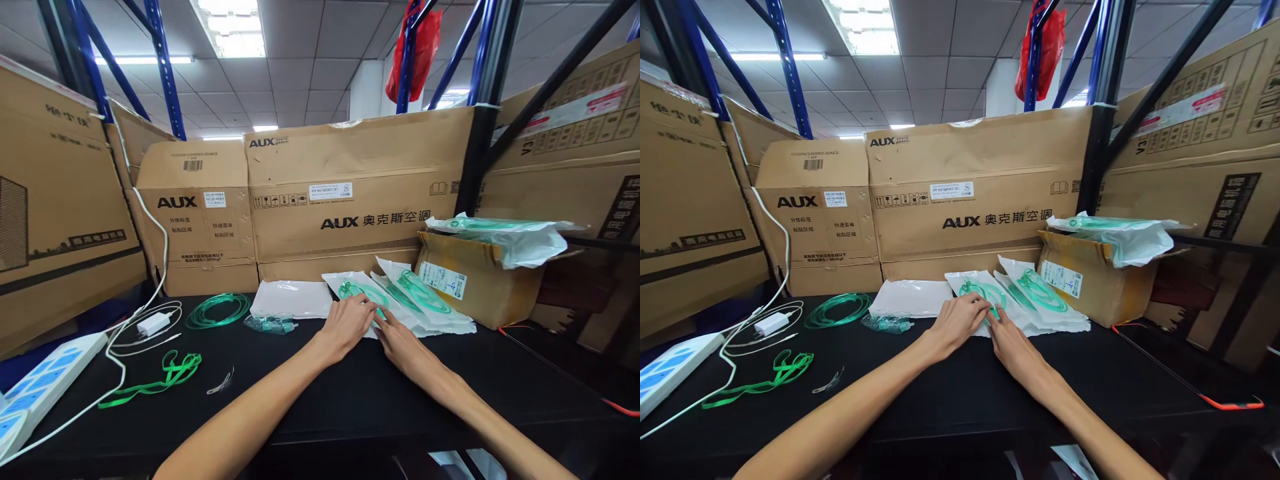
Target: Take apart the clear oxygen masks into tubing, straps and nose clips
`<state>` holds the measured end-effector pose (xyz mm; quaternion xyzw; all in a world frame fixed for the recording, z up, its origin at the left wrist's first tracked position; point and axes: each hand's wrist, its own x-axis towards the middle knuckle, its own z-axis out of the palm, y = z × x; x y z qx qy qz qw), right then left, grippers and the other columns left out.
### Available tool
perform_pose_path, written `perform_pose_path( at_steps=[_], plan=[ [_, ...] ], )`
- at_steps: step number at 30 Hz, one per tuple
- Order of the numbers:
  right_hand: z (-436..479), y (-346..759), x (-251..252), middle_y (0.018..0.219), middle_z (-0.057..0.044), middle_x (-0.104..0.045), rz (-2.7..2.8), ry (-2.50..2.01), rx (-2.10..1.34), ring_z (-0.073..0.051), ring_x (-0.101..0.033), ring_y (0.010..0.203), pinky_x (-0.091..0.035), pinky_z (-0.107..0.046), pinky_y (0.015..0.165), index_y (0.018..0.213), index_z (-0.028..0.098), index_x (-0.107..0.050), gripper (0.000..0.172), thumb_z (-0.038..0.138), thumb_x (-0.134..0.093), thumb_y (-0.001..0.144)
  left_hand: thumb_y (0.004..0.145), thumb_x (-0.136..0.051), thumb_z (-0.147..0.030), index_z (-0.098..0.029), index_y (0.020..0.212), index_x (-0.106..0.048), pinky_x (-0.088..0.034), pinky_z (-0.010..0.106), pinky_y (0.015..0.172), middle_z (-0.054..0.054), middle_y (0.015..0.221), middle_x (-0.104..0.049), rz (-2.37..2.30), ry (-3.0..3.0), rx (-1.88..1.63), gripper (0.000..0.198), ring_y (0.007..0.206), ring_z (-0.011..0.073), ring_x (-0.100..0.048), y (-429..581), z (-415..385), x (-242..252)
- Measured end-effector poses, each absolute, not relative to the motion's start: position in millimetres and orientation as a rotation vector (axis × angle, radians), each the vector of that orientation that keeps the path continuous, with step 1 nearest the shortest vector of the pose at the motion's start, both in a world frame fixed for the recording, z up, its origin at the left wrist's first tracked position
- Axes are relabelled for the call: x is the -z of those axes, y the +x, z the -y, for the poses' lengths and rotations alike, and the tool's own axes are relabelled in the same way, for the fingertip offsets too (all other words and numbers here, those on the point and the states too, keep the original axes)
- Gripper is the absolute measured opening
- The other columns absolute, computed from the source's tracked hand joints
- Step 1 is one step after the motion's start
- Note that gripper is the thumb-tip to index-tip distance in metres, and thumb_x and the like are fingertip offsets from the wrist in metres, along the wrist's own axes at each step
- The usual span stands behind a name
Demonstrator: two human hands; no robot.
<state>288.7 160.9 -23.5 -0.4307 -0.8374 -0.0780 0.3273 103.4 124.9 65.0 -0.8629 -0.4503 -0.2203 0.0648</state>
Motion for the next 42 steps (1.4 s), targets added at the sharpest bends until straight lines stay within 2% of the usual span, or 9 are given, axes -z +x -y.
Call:
perform_pose_path(
  at_steps=[3,7,11,19,24,30,36,40,42],
  plan=[
    [-175.4,285.4,19.0,0.14,-0.011,-0.064,2.198,-1.104,0.223,-0.03,-0.068,0.119,-0.058,-0.053,0.097,0.136,0.019,-0.061,0.038,0.03,-0.069,0.101,0.105,-0.064,-0.028,-0.019,0.126,-0.068,-0.061,0.045,0.092,0.009,0.128,-0.07,1.349,-2.608,0.728,0.024,0.107,0.0241,-0.071,106.6,-123.4,-71.3],
    [-186.3,285.2,10.3,0.129,-0.009,-0.069,2.251,-1.049,0.224,-0.025,-0.072,0.107,-0.061,-0.047,0.09,0.128,0.018,-0.066,0.03,0.032,-0.068,0.102,0.105,-0.064,-0.031,-0.018,0.122,-0.07,-0.06,0.046,0.094,0.009,0.124,-0.072,1.354,-2.644,0.805,0.022,0.109,0.0245,-0.071,110.8,-118.6,-80.2],
    [-191.4,285.9,-0.4,0.126,-0.008,-0.071,2.232,-1.019,0.233,-0.023,-0.073,0.101,-0.063,-0.043,0.085,0.126,0.019,-0.067,0.027,0.032,-0.067,0.102,0.104,-0.064,-0.04,-0.018,0.125,-0.069,-0.057,0.05,0.098,0.01,0.128,-0.071,1.523,-2.571,0.956,0.03,0.113,0.0267,-0.07,103.9,-122.2,-88.5],
    [-158.5,297.8,-28.9,0.13,-0.009,-0.07,2.149,-0.88,0.313,-0.028,-0.069,0.116,-0.058,-0.052,0.098,0.128,0.019,-0.067,0.028,0.033,-0.066,0.103,0.103,-0.066,-0.037,-0.018,0.128,-0.067,-0.057,0.05,0.098,0.011,0.132,-0.068,2.036,-2.31,1.172,0.031,0.115,0.0274,-0.069,28.0,-167.6,-119.4],
    [-123.9,306.6,-38.2,0.121,-0.01,-0.076,2.159,-0.705,0.332,-0.027,-0.071,0.114,-0.058,-0.052,0.098,0.121,0.019,-0.071,0.023,0.03,-0.057,0.107,0.102,-0.068,-0.038,-0.016,0.126,-0.067,-0.06,0.047,0.091,0.009,0.126,-0.069,2.294,-2.376,1.142,0.033,0.107,0.0273,-0.071,-6.5,-176.6,-130.8],
    [-102.5,300.2,-42.1,0.114,-0.014,-0.079,2.106,-0.688,0.365,-0.032,-0.074,0.107,-0.062,-0.051,0.091,0.119,0.024,-0.075,0.031,0.026,-0.046,0.107,0.102,-0.068,-0.035,-0.015,0.124,-0.068,-0.063,0.042,0.084,0.008,0.121,-0.071,2.404,-2.502,1.158,0.029,0.1,0.0246,-0.073,-21.7,-175.2,-124.5],
    [-56.6,297.4,-37.7,0.107,-0.012,-0.078,2.072,-0.747,0.447,-0.029,-0.075,0.093,-0.061,-0.047,0.084,0.118,0.025,-0.071,0.025,0.026,-0.047,0.108,0.101,-0.069,-0.036,-0.015,0.123,-0.069,-0.062,0.043,0.085,0.008,0.122,-0.071,2.471,-2.19,1.216,0.03,0.102,0.0256,-0.073,-78.3,-176.5,-115.3],
    [-13.5,298.5,-29.5,0.097,-0.009,-0.081,2.115,-0.8,0.51,-0.029,-0.076,0.078,-0.059,-0.044,0.07,0.115,0.029,-0.071,0.025,0.031,-0.047,0.108,0.101,-0.069,-0.035,-0.016,0.124,-0.068,-0.061,0.045,0.089,0.008,0.125,-0.071,2.533,-1.917,1.123,0.03,0.106,0.0266,-0.072,-119.3,-177.1,-104.1],
    [4.2,293.9,-23.8,0.092,-0.008,-0.082,2.168,-0.794,0.556,-0.028,-0.077,0.073,-0.058,-0.042,0.065,0.113,0.031,-0.071,0.03,0.032,-0.041,0.11,0.101,-0.069,-0.034,-0.017,0.126,-0.067,-0.061,0.045,0.09,0.009,0.127,-0.069,2.559,-1.833,1.032,0.03,0.109,0.0269,-0.071,-130.9,-177.3,-96.7]
  ],
)
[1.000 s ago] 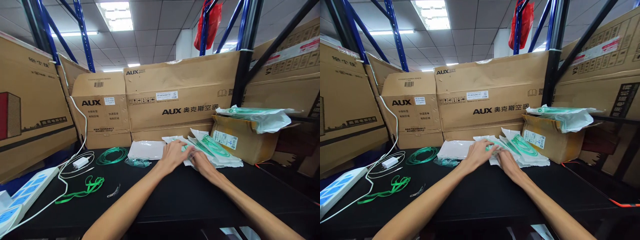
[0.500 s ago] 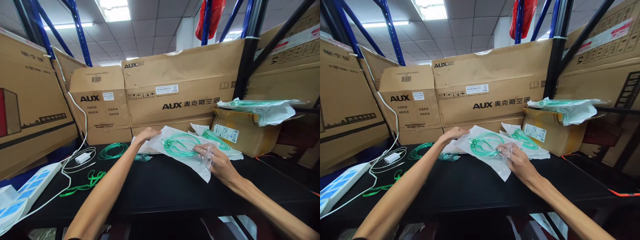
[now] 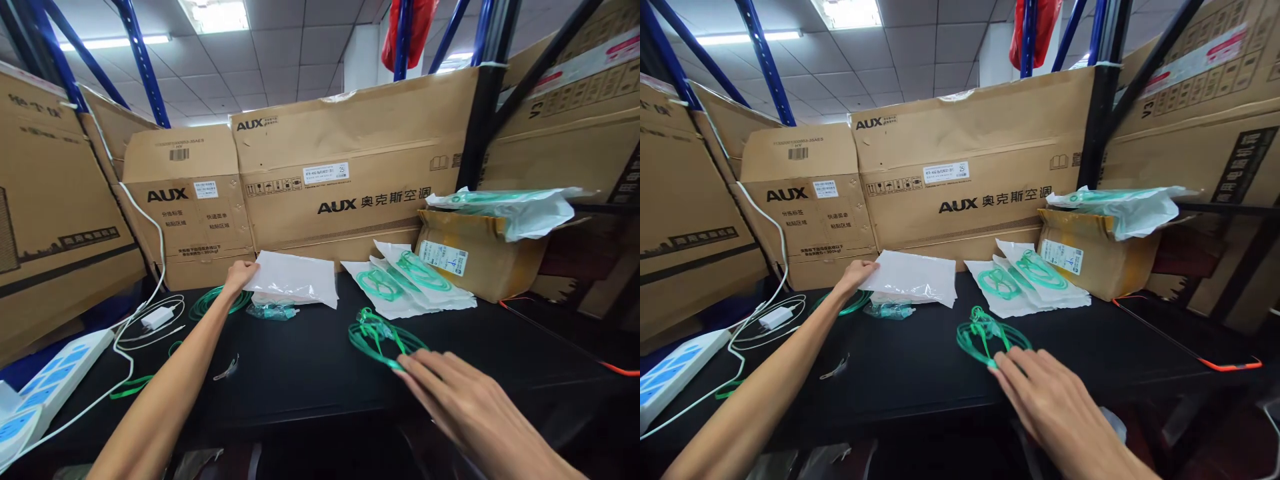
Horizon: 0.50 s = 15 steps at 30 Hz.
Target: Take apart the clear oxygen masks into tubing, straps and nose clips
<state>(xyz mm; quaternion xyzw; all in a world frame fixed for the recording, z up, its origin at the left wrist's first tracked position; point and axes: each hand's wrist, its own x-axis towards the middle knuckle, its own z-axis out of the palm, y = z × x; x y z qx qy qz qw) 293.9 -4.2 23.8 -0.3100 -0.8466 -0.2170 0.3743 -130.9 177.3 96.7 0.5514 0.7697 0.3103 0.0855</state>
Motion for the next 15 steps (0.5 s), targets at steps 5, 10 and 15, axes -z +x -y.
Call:
perform_pose_path(
  at_steps=[5,10,15],
  plan=[
    [21.2,259.3,-9.6,0.084,-0.007,-0.082,2.231,-0.777,0.683,-0.023,-0.076,0.062,-0.054,-0.036,0.053,0.1,0.029,-0.072,0.047,0.026,-0.027,0.113,0.102,-0.069,-0.033,-0.019,0.131,-0.064,-0.059,0.048,0.093,0.01,0.132,-0.067,-2.447,1.772,-0.76,0.033,0.113,0.0276,-0.069,-135.7,-179.5,-82.7],
    [19.4,217.4,-6.4,0.081,-0.005,-0.079,2.281,-0.839,0.644,-0.02,-0.074,0.051,-0.05,-0.033,0.04,0.102,0.018,-0.071,0.06,0.032,-0.014,0.116,0.102,-0.068,-0.033,-0.019,0.136,-0.062,-0.057,0.052,0.098,0.012,0.14,-0.063,-2.273,2.184,-0.497,0.037,0.118,0.0291,-0.067,-121.3,-188.7,-81.4],
    [22.9,208.9,-20.0,0.102,-0.01,-0.081,2.332,-0.788,0.528,-0.024,-0.083,0.074,-0.06,-0.032,0.043,0.113,0.019,-0.071,0.063,0.036,-0.011,0.115,0.102,-0.068,-0.032,-0.019,0.134,-0.063,-0.058,0.05,0.097,0.011,0.139,-0.064,-2.055,2.352,-0.138,0.035,0.117,0.0282,-0.068,-98.0,-206.4,-77.4]
  ],
)
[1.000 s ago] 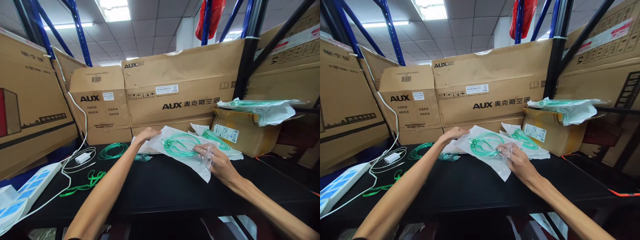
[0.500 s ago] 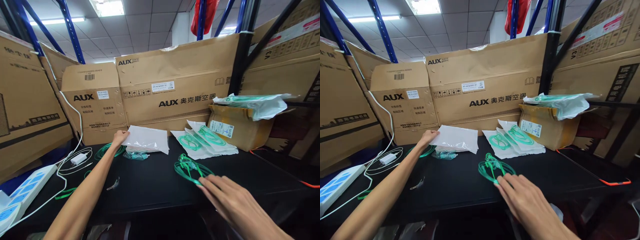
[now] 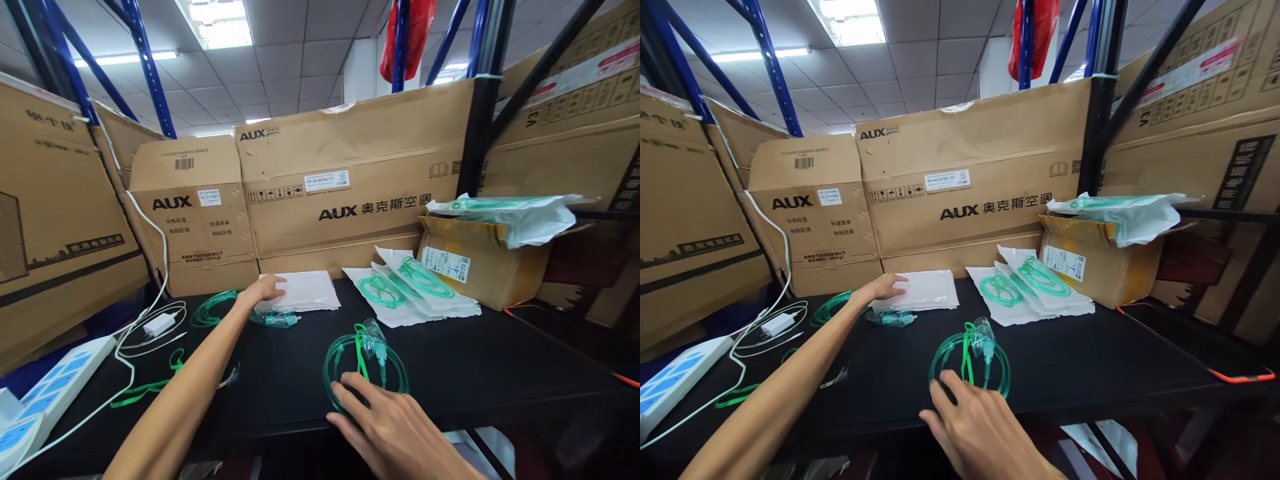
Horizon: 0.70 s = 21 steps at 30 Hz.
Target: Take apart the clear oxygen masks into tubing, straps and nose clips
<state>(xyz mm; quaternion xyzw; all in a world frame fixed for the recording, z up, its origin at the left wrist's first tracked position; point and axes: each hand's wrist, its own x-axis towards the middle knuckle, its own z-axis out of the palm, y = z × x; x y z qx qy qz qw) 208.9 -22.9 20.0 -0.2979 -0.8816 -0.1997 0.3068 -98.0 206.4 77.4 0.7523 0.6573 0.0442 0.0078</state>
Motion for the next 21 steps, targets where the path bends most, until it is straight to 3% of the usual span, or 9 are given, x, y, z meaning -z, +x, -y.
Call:
perform_pose_path(
  at_steps=[5,12,17,21],
  plan=[
    [16.4,226.9,-33.6,0.103,-0.012,-0.081,2.353,-0.822,0.384,-0.029,-0.083,0.077,-0.067,-0.041,0.051,0.107,0.019,-0.074,0.054,0.034,-0.022,0.115,0.102,-0.069,-0.033,-0.018,0.135,-0.063,-0.058,0.05,0.096,0.011,0.138,-0.064,-1.995,2.344,0.08,0.036,0.116,0.0285,-0.068,-75.6,-215.5,-70.9],
    [-10.5,273.3,-42.2,0.107,-0.012,-0.08,2.256,-0.924,0.232,-0.032,-0.081,0.092,-0.07,-0.05,0.077,0.108,0.019,-0.077,0.045,0.035,-0.035,0.112,0.102,-0.069,-0.032,-0.018,0.132,-0.064,-0.06,0.048,0.093,0.011,0.135,-0.066,-2.003,2.293,0.162,0.034,0.113,0.0274,-0.069,-49.8,-211.6,-84.6],
    [-41.9,306.9,-45.2,0.113,-0.018,-0.076,2.283,-0.921,0.221,-0.035,-0.078,0.101,-0.066,-0.055,0.087,0.114,0.013,-0.076,0.034,0.028,-0.046,0.108,0.102,-0.069,-0.032,-0.018,0.131,-0.065,-0.059,0.05,0.096,0.011,0.135,-0.066,-2.028,2.431,-0.114,0.033,0.115,0.0278,-0.068,-27.8,-175.8,-100.8],
    [-61.4,311.1,-44.2,0.126,-0.014,-0.074,2.442,-0.776,0.166,-0.03,-0.072,0.118,-0.063,-0.048,0.096,0.119,0.021,-0.077,0.035,0.013,-0.047,0.103,0.105,-0.063,-0.034,-0.016,0.122,-0.068,-0.055,0.05,0.1,0.01,0.127,-0.07,-1.85,2.649,-0.466,0.025,0.116,0.0267,-0.068,5.7,-105.5,-108.2]
  ],
)
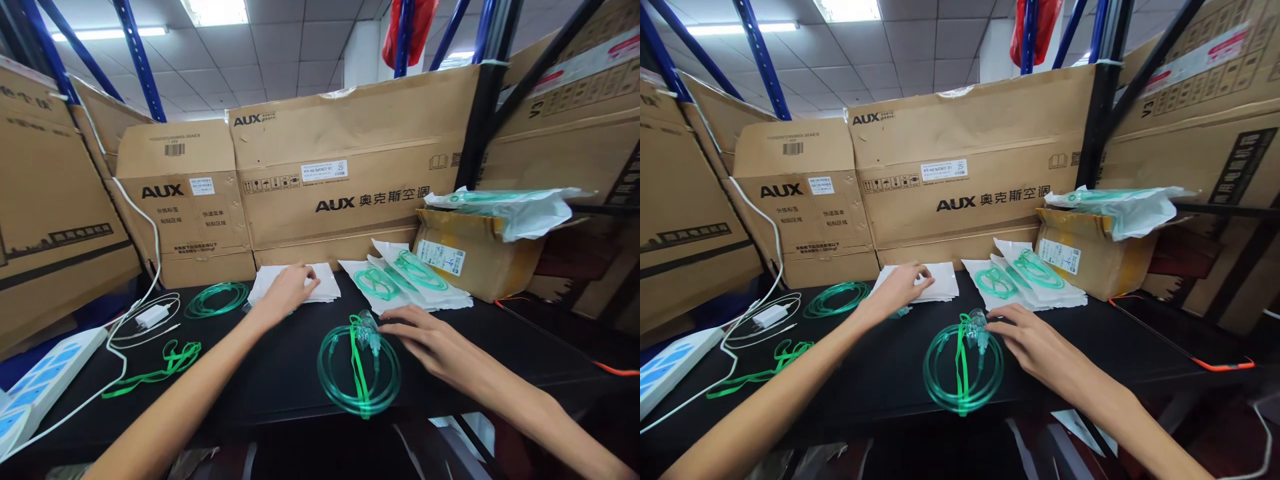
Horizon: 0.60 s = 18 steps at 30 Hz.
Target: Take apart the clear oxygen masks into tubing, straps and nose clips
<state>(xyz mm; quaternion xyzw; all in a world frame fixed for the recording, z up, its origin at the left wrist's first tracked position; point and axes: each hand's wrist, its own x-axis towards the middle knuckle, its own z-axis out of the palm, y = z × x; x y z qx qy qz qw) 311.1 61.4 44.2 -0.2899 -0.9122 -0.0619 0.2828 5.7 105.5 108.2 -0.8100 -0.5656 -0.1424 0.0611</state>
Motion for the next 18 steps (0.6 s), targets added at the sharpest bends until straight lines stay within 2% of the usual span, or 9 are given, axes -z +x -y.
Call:
perform_pose_path(
  at_steps=[2,4,7,9,11,12,15,18],
  plan=[
    [-68.0,306.8,-43.4,0.132,-0.012,-0.072,2.522,-0.701,0.14,-0.028,-0.067,0.126,-0.06,-0.048,0.102,0.119,0.024,-0.078,0.045,0.003,-0.044,0.098,0.112,-0.048,-0.036,-0.019,0.11,-0.072,-0.055,0.04,0.099,0.005,0.112,-0.076,1.571,-2.542,0.485,0.03,0.107,0.0209,-0.071,29.5,-61.2,-102.5],
    [-72.9,302.1,-42.0,0.141,-0.012,-0.069,2.589,-0.645,0.12,-0.027,-0.061,0.136,-0.055,-0.05,0.109,0.123,0.025,-0.076,0.053,-0.004,-0.046,0.091,0.11,-0.05,-0.04,-0.023,0.101,-0.074,-0.058,0.033,0.092,0.0,0.099,-0.078,1.475,-2.62,0.47,0.031,0.098,0.0193,-0.074,55.2,-20.3,-88.5],
    [-78.4,298.4,-38.0,0.155,-0.012,-0.058,2.659,-0.588,0.103,-0.028,-0.042,0.152,-0.046,-0.053,0.119,0.134,0.025,-0.069,0.066,-0.01,-0.051,0.081,0.105,-0.06,-0.045,-0.018,0.105,-0.075,-0.063,0.039,0.08,0.005,0.104,-0.079,1.472,-2.623,0.409,0.031,0.094,0.0275,-0.077,89.4,19.6,-58.8],
    [-81.3,298.3,-34.9,0.158,-0.012,-0.056,2.69,-0.571,0.104,-0.028,-0.035,0.157,-0.04,-0.056,0.122,0.139,0.025,-0.065,0.074,-0.013,-0.049,0.077,0.099,-0.067,-0.05,-0.011,0.114,-0.074,-0.065,0.042,0.074,0.013,0.11,-0.077,1.523,-2.566,0.383,0.041,0.087,0.0312,-0.077,103.7,29.8,-41.7],
    [-82.3,299.0,-32.9,0.155,-0.013,-0.057,2.712,-0.574,0.115,-0.028,-0.037,0.155,-0.037,-0.057,0.124,0.14,0.024,-0.063,0.076,-0.015,-0.046,0.078,0.099,-0.068,-0.048,-0.006,0.121,-0.07,-0.065,0.044,0.072,0.019,0.116,-0.075,1.536,-2.519,0.353,0.047,0.084,0.0319,-0.077,108.0,31.5,-31.6],
    [-81.5,299.4,-32.9,0.153,-0.015,-0.058,2.719,-0.584,0.123,-0.029,-0.039,0.154,-0.037,-0.058,0.123,0.141,0.023,-0.063,0.074,-0.015,-0.044,0.08,0.102,-0.065,-0.043,-0.006,0.122,-0.069,-0.065,0.043,0.072,0.019,0.118,-0.074,1.517,-2.511,0.333,0.042,0.085,0.0317,-0.076,106.2,30.9,-29.4],
    [-70.6,299.5,-37.9,0.146,-0.019,-0.059,2.721,-0.623,0.143,-0.034,-0.046,0.149,-0.042,-0.06,0.12,0.139,0.022,-0.065,0.062,-0.008,-0.044,0.089,0.105,-0.058,-0.022,-0.014,0.113,-0.07,-0.064,0.04,0.069,0.012,0.113,-0.075,1.401,-2.552,0.266,0.016,0.086,0.0289,-0.076,87.0,28.6,-30.5],
    [-46.7,297.4,-46.7,0.136,-0.017,-0.063,2.709,-0.665,0.144,-0.035,-0.057,0.139,-0.049,-0.058,0.115,0.137,0.024,-0.065,0.05,0.003,-0.052,0.094,0.1,-0.066,-0.018,-0.019,0.105,-0.068,-0.06,0.035,0.06,0.007,0.104,-0.075,1.35,-2.567,0.253,0.006,0.083,0.0276,-0.077,56.9,28.2,-32.7]
  ],
)
